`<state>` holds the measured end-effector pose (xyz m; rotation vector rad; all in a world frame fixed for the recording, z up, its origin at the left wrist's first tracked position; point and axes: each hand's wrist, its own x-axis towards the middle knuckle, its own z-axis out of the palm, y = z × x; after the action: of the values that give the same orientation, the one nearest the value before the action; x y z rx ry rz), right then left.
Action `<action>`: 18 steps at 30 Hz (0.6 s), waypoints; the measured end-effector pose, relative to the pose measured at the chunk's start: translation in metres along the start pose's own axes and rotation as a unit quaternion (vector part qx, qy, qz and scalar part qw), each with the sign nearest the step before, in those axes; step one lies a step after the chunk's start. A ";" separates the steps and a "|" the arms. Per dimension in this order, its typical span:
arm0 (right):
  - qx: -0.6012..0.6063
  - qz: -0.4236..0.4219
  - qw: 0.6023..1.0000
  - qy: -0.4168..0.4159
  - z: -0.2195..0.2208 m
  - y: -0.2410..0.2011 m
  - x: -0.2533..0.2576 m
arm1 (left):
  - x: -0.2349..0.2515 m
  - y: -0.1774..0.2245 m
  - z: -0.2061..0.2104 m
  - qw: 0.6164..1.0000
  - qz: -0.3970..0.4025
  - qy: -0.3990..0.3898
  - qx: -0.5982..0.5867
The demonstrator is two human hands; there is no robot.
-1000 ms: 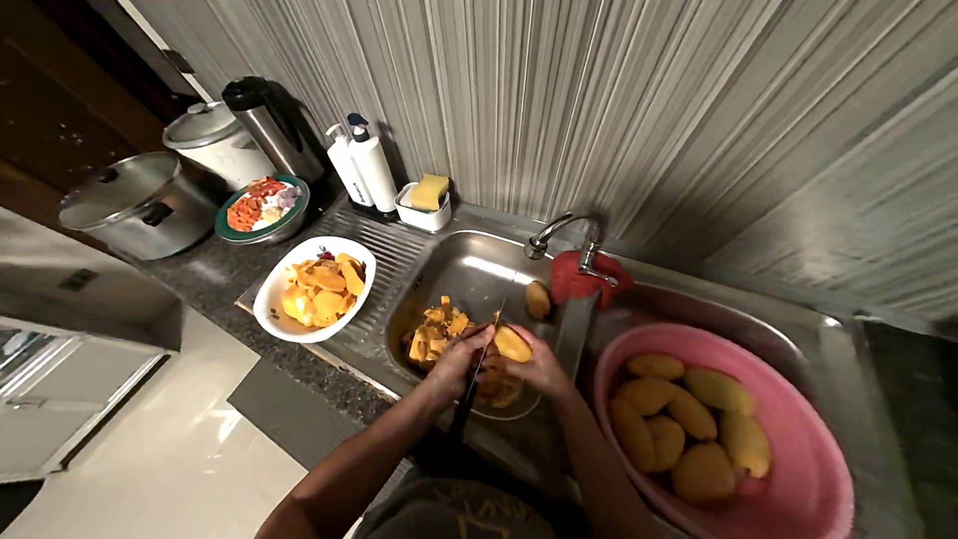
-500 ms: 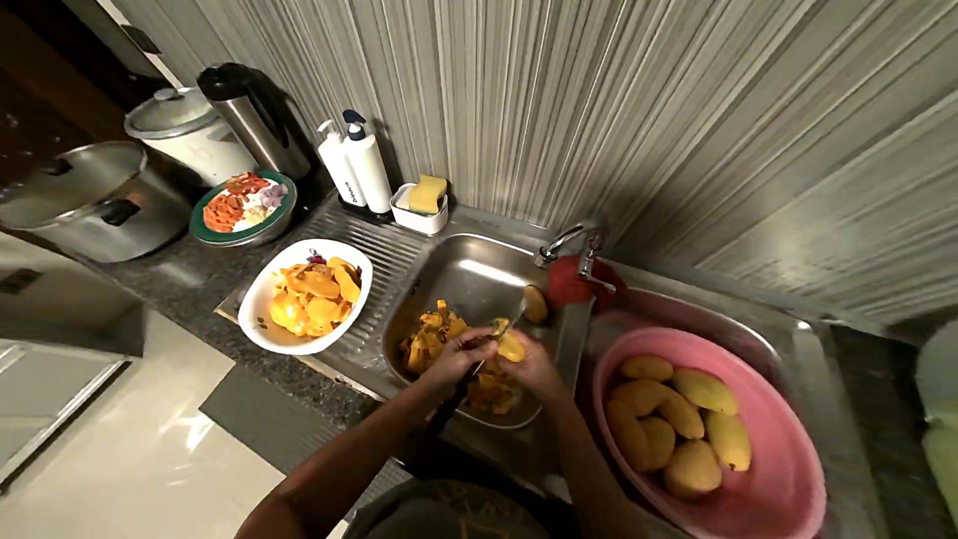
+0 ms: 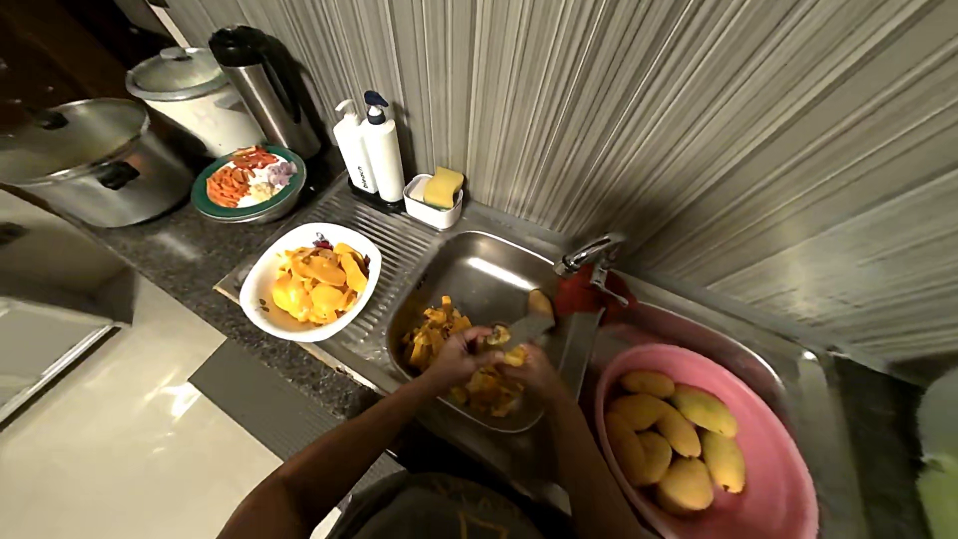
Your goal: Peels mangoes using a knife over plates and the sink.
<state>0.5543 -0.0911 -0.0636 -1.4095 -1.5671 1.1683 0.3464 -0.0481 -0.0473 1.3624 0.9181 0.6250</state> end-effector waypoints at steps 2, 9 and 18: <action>-0.023 -0.003 0.999 -0.033 -0.004 -0.004 -0.002 | -0.004 -0.005 -0.006 0.999 0.012 -0.019 0.022; 0.091 -0.072 0.993 -0.039 -0.003 0.002 -0.001 | 0.001 0.015 0.005 0.965 -0.162 0.049 -0.198; 0.148 0.114 0.982 0.018 0.019 -0.011 -0.022 | 0.000 0.011 -0.064 0.947 -0.266 0.047 -0.176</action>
<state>0.5358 -0.1161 -0.0580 -1.4232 -1.1708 1.4364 0.2938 -0.0118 -0.0343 0.7236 1.1335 0.4094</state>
